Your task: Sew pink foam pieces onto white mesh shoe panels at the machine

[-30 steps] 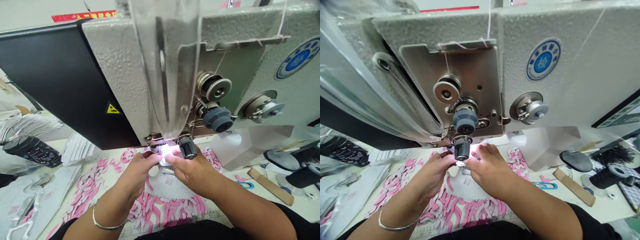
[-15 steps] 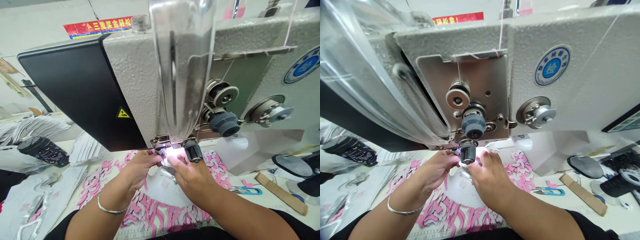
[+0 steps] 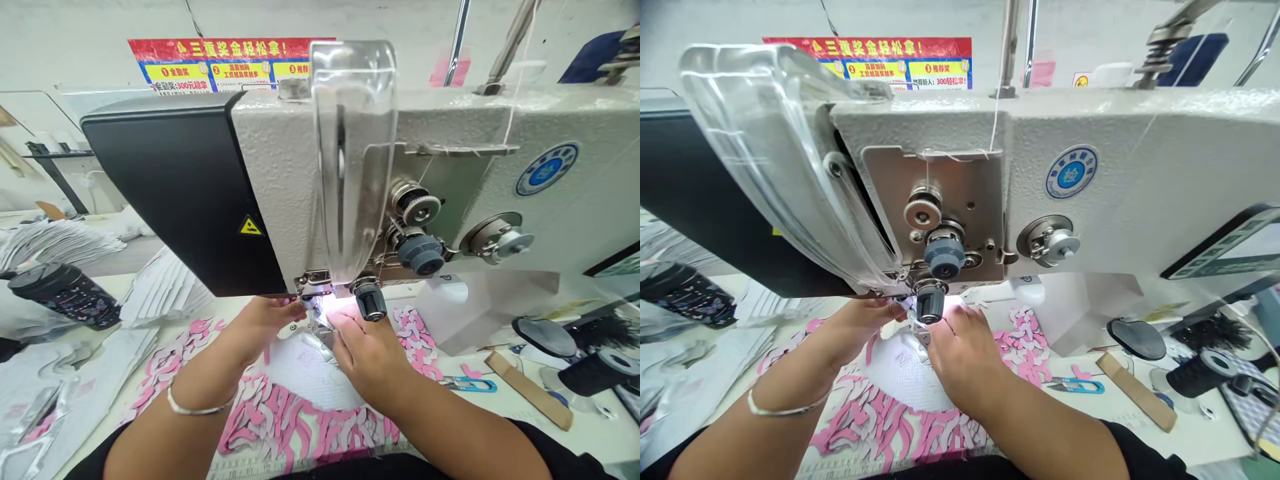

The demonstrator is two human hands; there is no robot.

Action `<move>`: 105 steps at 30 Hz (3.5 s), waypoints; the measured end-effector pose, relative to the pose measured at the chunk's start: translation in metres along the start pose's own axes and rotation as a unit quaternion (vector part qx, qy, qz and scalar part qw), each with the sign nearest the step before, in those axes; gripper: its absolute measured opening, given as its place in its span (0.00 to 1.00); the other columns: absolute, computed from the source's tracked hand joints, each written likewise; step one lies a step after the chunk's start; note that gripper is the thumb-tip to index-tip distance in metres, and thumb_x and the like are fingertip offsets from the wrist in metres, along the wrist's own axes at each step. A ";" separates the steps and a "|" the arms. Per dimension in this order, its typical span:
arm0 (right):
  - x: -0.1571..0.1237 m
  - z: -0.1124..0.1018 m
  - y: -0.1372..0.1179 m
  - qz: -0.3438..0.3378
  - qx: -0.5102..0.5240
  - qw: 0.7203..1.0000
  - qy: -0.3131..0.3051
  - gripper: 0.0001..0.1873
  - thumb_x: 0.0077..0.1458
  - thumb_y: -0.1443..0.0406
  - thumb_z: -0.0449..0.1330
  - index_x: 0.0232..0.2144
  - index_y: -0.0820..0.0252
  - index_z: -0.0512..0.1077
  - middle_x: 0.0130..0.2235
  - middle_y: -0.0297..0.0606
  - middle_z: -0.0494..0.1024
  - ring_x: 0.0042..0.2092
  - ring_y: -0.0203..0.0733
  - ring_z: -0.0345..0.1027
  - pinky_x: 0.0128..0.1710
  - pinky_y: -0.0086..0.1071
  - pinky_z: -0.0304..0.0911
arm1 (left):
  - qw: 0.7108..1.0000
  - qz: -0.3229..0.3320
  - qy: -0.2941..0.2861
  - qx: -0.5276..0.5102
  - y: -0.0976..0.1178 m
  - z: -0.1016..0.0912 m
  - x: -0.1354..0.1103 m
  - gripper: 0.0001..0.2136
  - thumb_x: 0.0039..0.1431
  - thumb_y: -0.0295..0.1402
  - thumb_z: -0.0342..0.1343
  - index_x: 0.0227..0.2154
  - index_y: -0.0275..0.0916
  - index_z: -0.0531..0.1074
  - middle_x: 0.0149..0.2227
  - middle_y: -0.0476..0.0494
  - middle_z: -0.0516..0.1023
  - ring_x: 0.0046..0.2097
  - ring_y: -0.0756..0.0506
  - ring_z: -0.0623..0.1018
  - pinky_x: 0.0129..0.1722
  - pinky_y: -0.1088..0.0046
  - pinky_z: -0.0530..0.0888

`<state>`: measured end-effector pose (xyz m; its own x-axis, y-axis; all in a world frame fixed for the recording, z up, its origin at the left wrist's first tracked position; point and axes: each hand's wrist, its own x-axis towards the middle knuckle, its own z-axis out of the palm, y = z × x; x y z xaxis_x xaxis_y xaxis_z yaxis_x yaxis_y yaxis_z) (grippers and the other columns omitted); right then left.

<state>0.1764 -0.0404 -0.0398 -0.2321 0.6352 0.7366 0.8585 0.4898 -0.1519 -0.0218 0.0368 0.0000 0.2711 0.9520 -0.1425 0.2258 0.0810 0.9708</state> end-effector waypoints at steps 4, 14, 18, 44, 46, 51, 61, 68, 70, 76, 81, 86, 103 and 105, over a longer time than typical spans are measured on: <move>0.006 -0.014 0.005 0.001 0.004 0.998 -0.068 0.11 0.63 0.66 0.55 0.46 0.57 0.74 0.39 0.42 0.76 0.43 0.49 0.68 0.45 0.43 0.61 | 0.962 0.085 -0.027 0.259 -0.003 -0.013 -0.028 0.15 0.57 0.48 0.57 0.35 0.42 0.77 0.32 0.47 0.77 0.33 0.45 0.73 0.31 0.71 0.68; 0.030 -0.039 0.013 0.024 0.030 0.984 -0.172 0.10 0.64 0.64 0.56 0.42 0.54 0.77 0.39 0.39 0.77 0.39 0.45 0.70 0.41 0.39 0.64 | 0.979 -0.006 -0.136 0.151 -0.018 -0.022 -0.054 0.14 0.56 0.46 0.60 0.30 0.39 0.73 0.28 0.50 0.69 0.29 0.50 0.67 0.27 0.75 0.63; 0.039 -0.036 0.031 -0.023 0.067 0.985 -0.159 0.09 0.63 0.63 0.57 0.37 0.52 0.78 0.33 0.36 0.77 0.36 0.43 0.70 0.37 0.36 0.64 | 0.990 -0.023 -0.136 0.042 -0.012 -0.015 -0.047 0.14 0.53 0.44 0.63 0.26 0.37 0.71 0.23 0.52 0.66 0.25 0.53 0.64 0.23 0.78 0.60; -0.075 0.018 0.045 0.074 0.127 0.962 -0.230 0.11 0.62 0.67 0.52 0.36 0.58 0.74 0.34 0.36 0.76 0.37 0.39 0.68 0.40 0.33 0.63 | 0.970 -0.023 -0.007 0.240 -0.087 0.005 -0.065 0.04 0.53 0.36 0.60 0.27 0.42 0.74 0.25 0.50 0.72 0.29 0.47 0.70 0.30 0.72 0.64; -0.075 0.021 0.052 0.114 0.113 0.962 -0.222 0.11 0.61 0.67 0.51 0.36 0.59 0.74 0.36 0.37 0.77 0.39 0.41 0.69 0.41 0.34 0.63 | 0.943 0.001 0.015 0.331 -0.093 0.001 -0.065 0.05 0.55 0.37 0.57 0.28 0.43 0.75 0.28 0.48 0.75 0.32 0.44 0.73 0.32 0.70 0.65; -0.078 0.018 0.080 0.205 0.084 0.956 -0.193 0.12 0.59 0.65 0.51 0.36 0.58 0.74 0.36 0.38 0.77 0.39 0.43 0.70 0.40 0.36 0.63 | 0.871 -0.020 0.149 0.467 -0.091 -0.049 -0.043 0.09 0.59 0.38 0.51 0.33 0.42 0.74 0.34 0.44 0.77 0.36 0.42 0.75 0.34 0.69 0.64; -0.077 0.028 0.082 0.228 0.104 0.948 -0.197 0.13 0.59 0.63 0.50 0.35 0.56 0.75 0.35 0.38 0.77 0.38 0.45 0.72 0.37 0.38 0.65 | 0.856 -0.111 0.173 0.474 -0.106 -0.066 0.027 0.07 0.49 0.38 0.60 0.24 0.40 0.73 0.28 0.41 0.78 0.34 0.41 0.76 0.30 0.70 0.63; -0.072 0.020 0.076 0.203 0.134 0.957 -0.159 0.10 0.57 0.67 0.52 0.34 0.58 0.74 0.35 0.38 0.77 0.38 0.43 0.71 0.40 0.37 0.65 | 0.871 -0.075 0.169 0.455 -0.086 -0.076 0.005 0.09 0.53 0.38 0.56 0.22 0.42 0.66 0.20 0.48 0.72 0.26 0.45 0.71 0.25 0.71 0.60; -0.067 0.009 0.065 0.183 0.157 0.959 -0.150 0.09 0.58 0.67 0.52 0.32 0.57 0.73 0.33 0.36 0.76 0.36 0.41 0.70 0.38 0.36 0.65 | 0.877 -0.048 0.177 0.444 -0.064 -0.077 -0.019 0.10 0.55 0.42 0.54 0.25 0.43 0.67 0.22 0.49 0.74 0.26 0.45 0.71 0.25 0.71 0.61; -0.029 -0.038 0.004 0.140 0.445 0.846 -0.259 0.13 0.63 0.56 0.53 0.33 0.57 0.70 0.30 0.32 0.72 0.32 0.35 0.65 0.32 0.29 0.60 | 0.904 0.232 0.204 0.296 -0.024 -0.026 -0.097 0.04 0.52 0.37 0.64 0.32 0.48 0.79 0.40 0.44 0.82 0.43 0.39 0.79 0.43 0.66 0.73; -0.007 -0.043 -0.022 0.188 0.579 0.732 -0.306 0.17 0.62 0.50 0.55 0.32 0.58 0.66 0.27 0.29 0.68 0.28 0.32 0.60 0.28 0.26 0.57 | 0.906 0.318 0.039 0.277 -0.036 0.010 -0.113 0.12 0.53 0.29 0.64 0.39 0.51 0.81 0.47 0.42 0.82 0.47 0.39 0.80 0.50 0.63 0.73; -0.005 -0.039 -0.024 0.136 0.450 0.857 -0.211 0.15 0.65 0.57 0.53 0.28 0.58 0.67 0.27 0.30 0.69 0.30 0.33 0.62 0.30 0.27 0.57 | 0.943 0.274 0.082 0.167 -0.019 0.023 -0.108 0.09 0.56 0.32 0.61 0.41 0.48 0.77 0.45 0.41 0.80 0.47 0.40 0.78 0.46 0.64 0.75; -0.006 -0.003 0.017 -0.071 0.055 0.996 0.006 0.14 0.62 0.71 0.54 0.49 0.60 0.71 0.52 0.45 0.76 0.56 0.49 0.68 0.55 0.46 0.62 | 0.987 0.085 0.072 0.116 0.012 0.027 -0.045 0.12 0.58 0.44 0.58 0.33 0.40 0.73 0.30 0.48 0.73 0.30 0.49 0.68 0.30 0.72 0.65; -0.009 -0.002 0.016 -0.083 0.063 0.994 0.026 0.14 0.61 0.73 0.55 0.49 0.61 0.70 0.51 0.44 0.77 0.55 0.47 0.69 0.56 0.44 0.62 | 0.994 0.068 0.035 0.083 0.008 0.029 -0.044 0.13 0.58 0.45 0.58 0.32 0.39 0.72 0.29 0.50 0.71 0.29 0.50 0.67 0.29 0.73 0.64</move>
<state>0.1932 -0.0398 -0.0475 -0.3384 0.5090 0.7915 0.7461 0.6577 -0.1040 -0.0052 -0.0130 0.0090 0.2461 0.9692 0.0073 0.3435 -0.0943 0.9344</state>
